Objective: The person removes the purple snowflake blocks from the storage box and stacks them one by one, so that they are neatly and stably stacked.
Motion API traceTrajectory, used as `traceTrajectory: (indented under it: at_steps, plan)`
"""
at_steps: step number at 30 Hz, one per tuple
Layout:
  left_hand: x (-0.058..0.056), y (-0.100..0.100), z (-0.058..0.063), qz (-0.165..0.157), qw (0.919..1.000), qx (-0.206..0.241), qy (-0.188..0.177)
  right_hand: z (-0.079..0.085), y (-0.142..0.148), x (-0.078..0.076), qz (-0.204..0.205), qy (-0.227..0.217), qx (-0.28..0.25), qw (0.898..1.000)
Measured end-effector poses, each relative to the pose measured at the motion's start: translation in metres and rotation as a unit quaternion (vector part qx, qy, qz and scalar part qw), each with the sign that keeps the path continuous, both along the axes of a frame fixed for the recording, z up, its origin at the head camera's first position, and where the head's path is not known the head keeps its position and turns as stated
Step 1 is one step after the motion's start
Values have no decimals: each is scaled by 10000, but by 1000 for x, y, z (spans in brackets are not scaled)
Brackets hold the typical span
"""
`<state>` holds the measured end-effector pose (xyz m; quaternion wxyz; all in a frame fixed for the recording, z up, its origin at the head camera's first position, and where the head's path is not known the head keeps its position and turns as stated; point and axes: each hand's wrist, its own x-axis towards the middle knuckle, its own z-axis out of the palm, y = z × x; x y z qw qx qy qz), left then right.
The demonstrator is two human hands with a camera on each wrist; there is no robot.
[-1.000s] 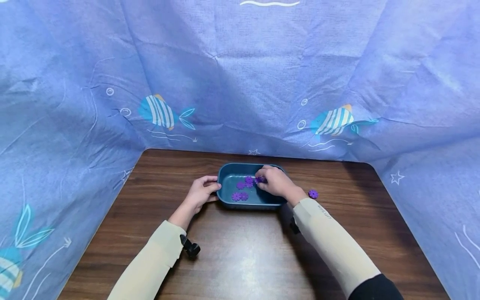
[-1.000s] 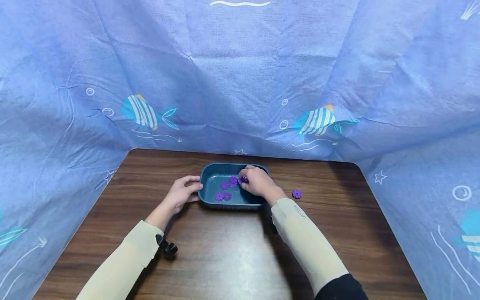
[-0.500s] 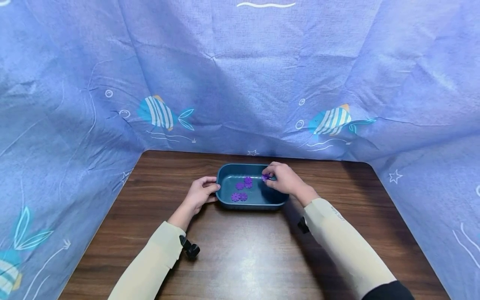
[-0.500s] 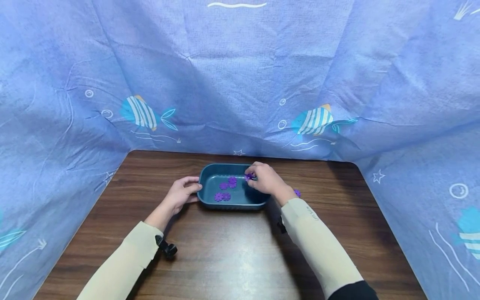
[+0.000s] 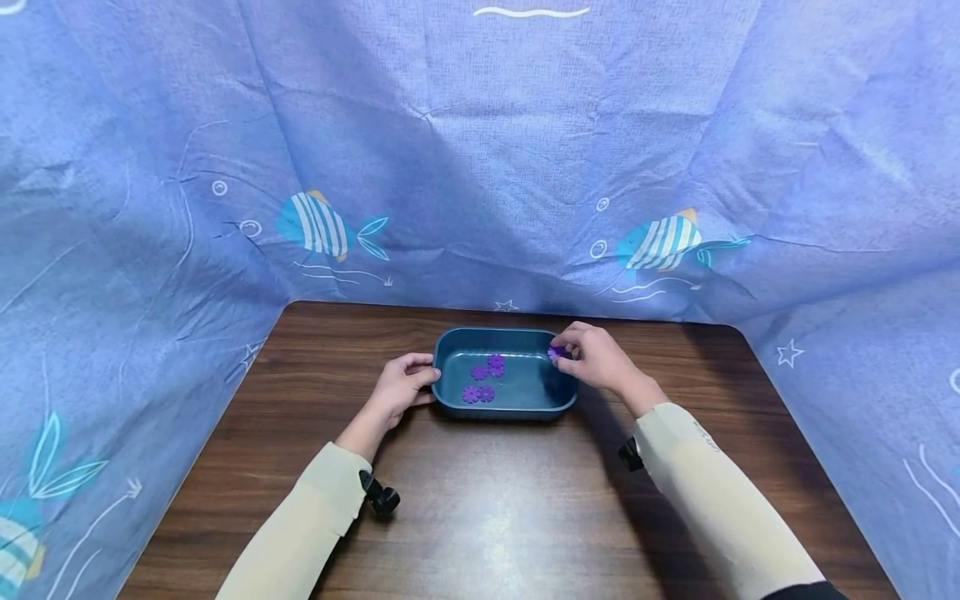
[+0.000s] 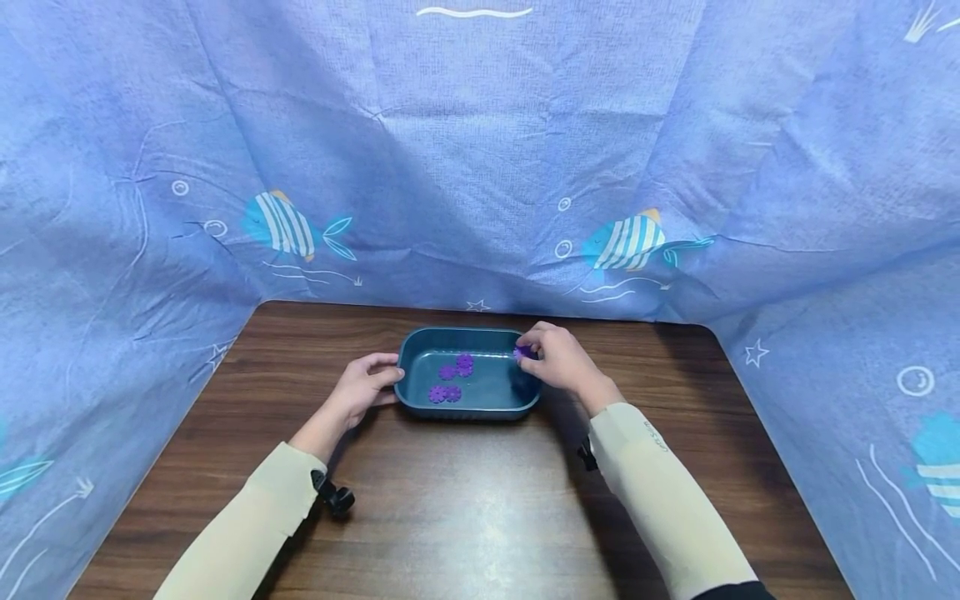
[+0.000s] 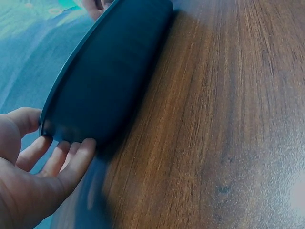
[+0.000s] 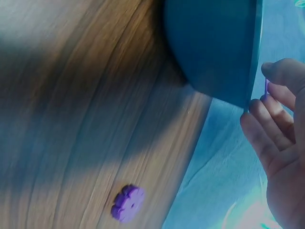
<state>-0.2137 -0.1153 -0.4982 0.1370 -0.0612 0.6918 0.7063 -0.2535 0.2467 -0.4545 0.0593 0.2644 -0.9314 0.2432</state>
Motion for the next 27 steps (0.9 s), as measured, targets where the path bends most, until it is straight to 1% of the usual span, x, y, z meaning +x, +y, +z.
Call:
traceTrajectory:
  at_steps: [5,14,22,27]
  plan:
    - [0,0,-1,-3,10000,10,31,-1,13,4,-133,-125,-145,9997]
    - [0,0,-2,21,10000,62,62,-9,38,13,-264,-43,-185,9995]
    - [1,1,-2,18,9999,135,22,-24,61,20,-537,28,-239,9983]
    - [0,0,-4,19,9999,155,36,-33,75,24,-742,-71,-271,9968]
